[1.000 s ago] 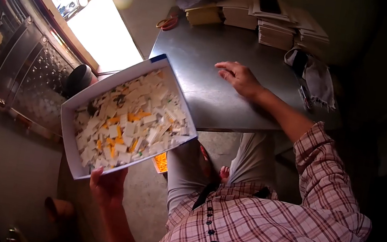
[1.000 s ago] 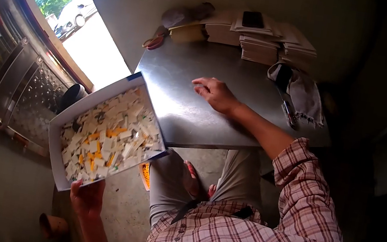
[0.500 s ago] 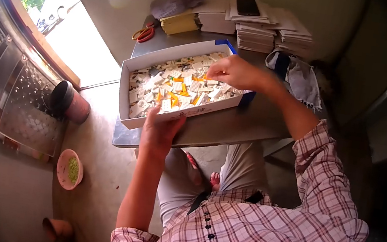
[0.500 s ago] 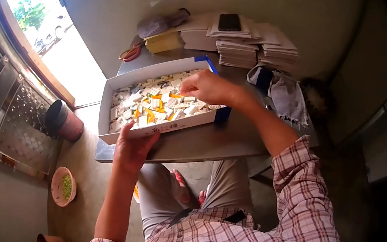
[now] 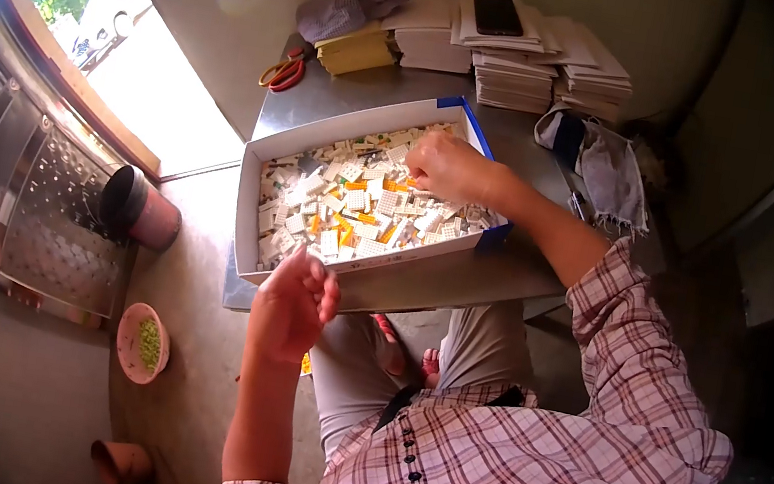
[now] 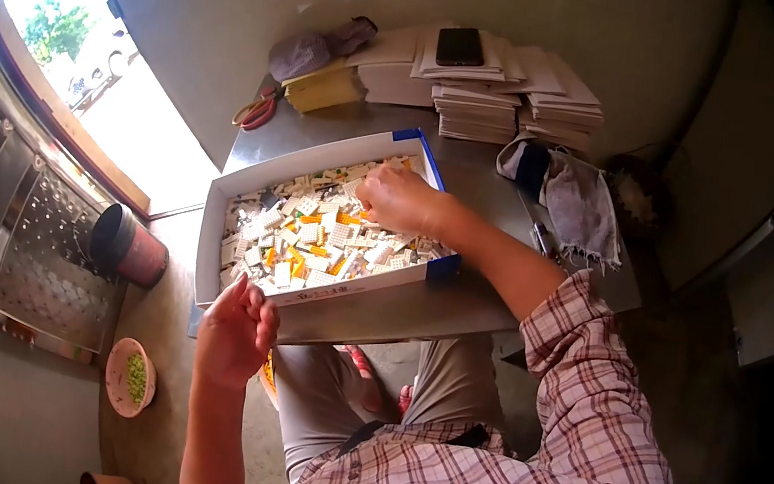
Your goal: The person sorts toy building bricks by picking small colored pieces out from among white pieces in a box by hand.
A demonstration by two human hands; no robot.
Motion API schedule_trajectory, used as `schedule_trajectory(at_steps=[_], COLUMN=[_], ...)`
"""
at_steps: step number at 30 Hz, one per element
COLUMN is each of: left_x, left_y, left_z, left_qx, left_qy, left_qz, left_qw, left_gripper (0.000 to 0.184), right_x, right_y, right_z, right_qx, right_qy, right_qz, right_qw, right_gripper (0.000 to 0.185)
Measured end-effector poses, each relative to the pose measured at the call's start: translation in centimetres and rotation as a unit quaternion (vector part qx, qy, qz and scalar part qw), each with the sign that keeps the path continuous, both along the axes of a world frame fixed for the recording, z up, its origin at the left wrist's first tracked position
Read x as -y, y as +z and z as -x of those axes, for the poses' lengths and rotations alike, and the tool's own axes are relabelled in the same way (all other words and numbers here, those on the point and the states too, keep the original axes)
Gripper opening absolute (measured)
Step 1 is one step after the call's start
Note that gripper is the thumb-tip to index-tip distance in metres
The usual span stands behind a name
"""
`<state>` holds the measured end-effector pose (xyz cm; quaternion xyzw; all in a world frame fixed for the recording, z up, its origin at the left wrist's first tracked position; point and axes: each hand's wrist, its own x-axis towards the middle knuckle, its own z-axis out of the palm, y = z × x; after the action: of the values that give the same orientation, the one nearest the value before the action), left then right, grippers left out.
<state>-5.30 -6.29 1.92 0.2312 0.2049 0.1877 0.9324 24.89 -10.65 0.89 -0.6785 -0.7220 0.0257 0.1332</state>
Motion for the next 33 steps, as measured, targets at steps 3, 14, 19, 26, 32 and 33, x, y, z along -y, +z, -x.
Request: schedule_trajectory(at_steps=[3, 14, 19, 26, 32, 33], left_x=[-0.9, -4.3, -4.3, -4.2, -4.1, -3.9], left_y=[0.5, -1.3, -1.7, -1.6, -1.8, -1.5], left_z=[-1.9, -11.0, -11.9, -11.6, -11.6, -11.5], left_qx=[0.054, -0.04, -0.024, 0.054, 0.06, 0.052], left_qy=[0.071, 0.067, 0.03, 0.013, 0.028, 0.031], left_qz=[0.046, 0.021, 0.085, 0.118, 0.042, 0.019], left_qw=[0.995, 0.997, 0.996, 0.991, 0.997, 0.998], left_gripper=[0.018, 0.025, 0.033, 0.041, 0.043, 0.044], right_x=[0.2, -0.8, -0.3, -0.1, 0.4, 0.4], right_y=[0.0, 1.1, 2.9, 2.6, 2.7, 2.5], right_z=[0.3, 0.9, 2.4, 1.8, 2.3, 2.0], right_qx=[0.027, -0.277, -0.333, -0.322, -0.245, -0.219], right_qy=[-0.011, -0.061, 0.053, 0.036, 0.009, -0.008], right_qz=[-0.048, -0.163, -0.166, -0.195, -0.212, -0.244], right_qw=[0.998, 0.945, 0.927, 0.926, 0.946, 0.945], right_gripper=[0.013, 0.018, 0.015, 0.012, 0.009, 0.008])
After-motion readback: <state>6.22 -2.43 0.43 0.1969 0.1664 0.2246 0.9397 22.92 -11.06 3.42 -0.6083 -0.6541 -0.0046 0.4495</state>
